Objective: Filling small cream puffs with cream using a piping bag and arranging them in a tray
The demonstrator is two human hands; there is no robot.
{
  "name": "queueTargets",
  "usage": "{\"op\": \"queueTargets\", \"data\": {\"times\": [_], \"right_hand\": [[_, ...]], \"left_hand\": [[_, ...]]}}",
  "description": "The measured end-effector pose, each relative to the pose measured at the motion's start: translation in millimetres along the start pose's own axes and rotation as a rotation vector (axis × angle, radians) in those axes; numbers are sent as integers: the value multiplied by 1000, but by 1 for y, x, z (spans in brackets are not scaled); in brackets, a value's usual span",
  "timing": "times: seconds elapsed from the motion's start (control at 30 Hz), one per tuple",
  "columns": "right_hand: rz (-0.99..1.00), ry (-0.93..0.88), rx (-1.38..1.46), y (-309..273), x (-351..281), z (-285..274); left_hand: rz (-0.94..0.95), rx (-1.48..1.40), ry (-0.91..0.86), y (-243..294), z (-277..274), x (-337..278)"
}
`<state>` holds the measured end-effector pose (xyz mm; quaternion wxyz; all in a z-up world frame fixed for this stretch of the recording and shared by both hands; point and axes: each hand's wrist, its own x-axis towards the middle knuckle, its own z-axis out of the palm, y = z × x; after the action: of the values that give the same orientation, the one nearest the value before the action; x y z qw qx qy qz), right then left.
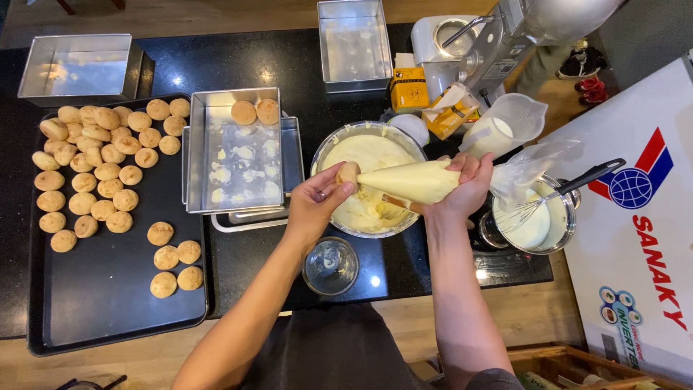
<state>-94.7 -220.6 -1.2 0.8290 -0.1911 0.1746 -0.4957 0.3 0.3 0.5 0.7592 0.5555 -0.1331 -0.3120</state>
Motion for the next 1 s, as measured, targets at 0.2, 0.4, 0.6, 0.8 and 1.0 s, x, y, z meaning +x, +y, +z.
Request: {"op": "queueTargets", "data": {"times": [0.2, 0.4, 0.6, 0.8, 1.0], "right_hand": [[-2, 5, 23, 0, 1, -3], [-16, 23, 4, -3, 1, -9], [-66, 75, -95, -4, 8, -31], [16, 35, -38, -16, 6, -43], [-77, 26, -85, -21, 1, -38]], "left_hand": [[0, 9, 0, -1, 0, 0], [4, 37, -2, -6, -2, 2], [19, 128, 24, -10, -5, 7], [-3, 225, -22, -9, -7, 9], [-76, 126, -137, -22, -12, 19]]}}
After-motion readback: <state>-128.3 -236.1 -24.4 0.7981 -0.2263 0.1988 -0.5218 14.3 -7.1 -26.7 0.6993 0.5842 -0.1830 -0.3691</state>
